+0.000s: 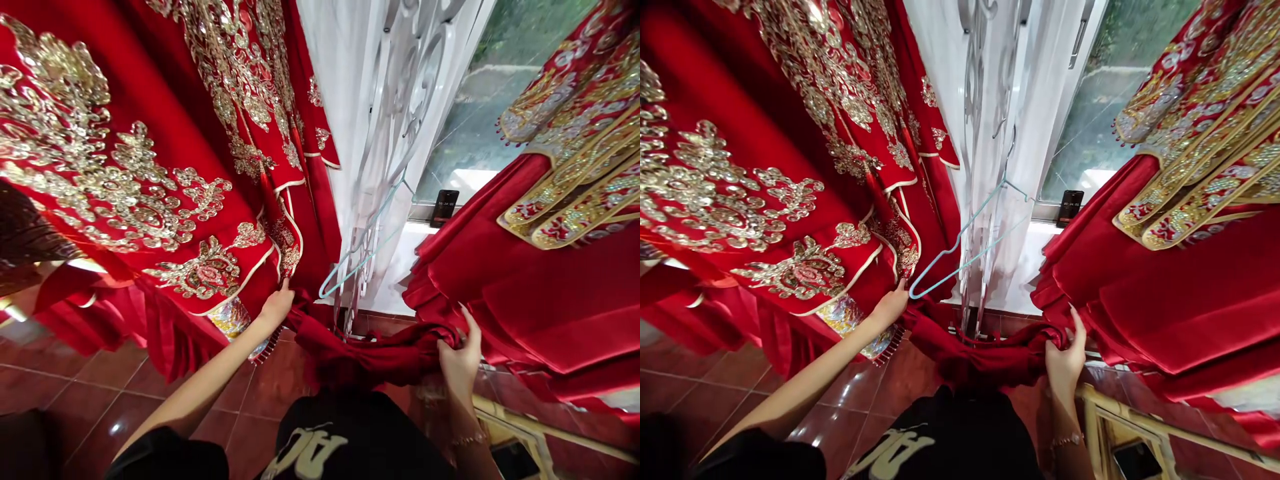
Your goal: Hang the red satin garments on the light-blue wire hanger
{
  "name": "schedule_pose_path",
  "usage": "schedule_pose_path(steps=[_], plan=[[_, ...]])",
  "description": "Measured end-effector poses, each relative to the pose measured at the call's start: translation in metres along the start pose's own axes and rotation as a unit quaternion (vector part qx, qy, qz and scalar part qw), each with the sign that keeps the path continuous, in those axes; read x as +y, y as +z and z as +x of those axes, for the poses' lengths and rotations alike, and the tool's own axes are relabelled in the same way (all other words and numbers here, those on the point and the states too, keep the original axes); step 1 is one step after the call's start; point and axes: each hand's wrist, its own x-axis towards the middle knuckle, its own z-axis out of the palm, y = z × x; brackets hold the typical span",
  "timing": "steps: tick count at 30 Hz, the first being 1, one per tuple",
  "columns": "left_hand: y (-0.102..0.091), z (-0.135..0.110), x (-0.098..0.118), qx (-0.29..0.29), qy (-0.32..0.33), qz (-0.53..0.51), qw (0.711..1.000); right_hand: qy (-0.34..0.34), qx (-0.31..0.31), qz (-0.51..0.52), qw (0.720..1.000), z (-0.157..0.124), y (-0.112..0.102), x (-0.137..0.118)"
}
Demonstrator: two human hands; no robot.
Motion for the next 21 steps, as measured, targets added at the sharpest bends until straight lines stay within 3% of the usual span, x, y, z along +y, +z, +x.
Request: schedule_pose_path(steps=[3,8,15,21], plan=[[0.005,0.009,-0.005,0.024,-0.028,-0.04,0.999,-0.023,0.016,-0.001,1.0,-0.003,-0.001,-0.018],[0.019,0.025,-0.012,0.033,-0.018,-0.184,0.982,-0.035,0.037,-0.006,0.999,-0.014,-0.012,-0.03],[0.051,0.02,0.004,0.061,-0.029,-0.373,0.925,-0.025,0.029,-0.02,0.999,-0.027,-0.016,-0.028],[0.072,0.004,0.02,-0.005,-0.017,-0.508,0.861,-0.034,0.025,-0.011,0.999,-0.031,-0.011,-0.024]])
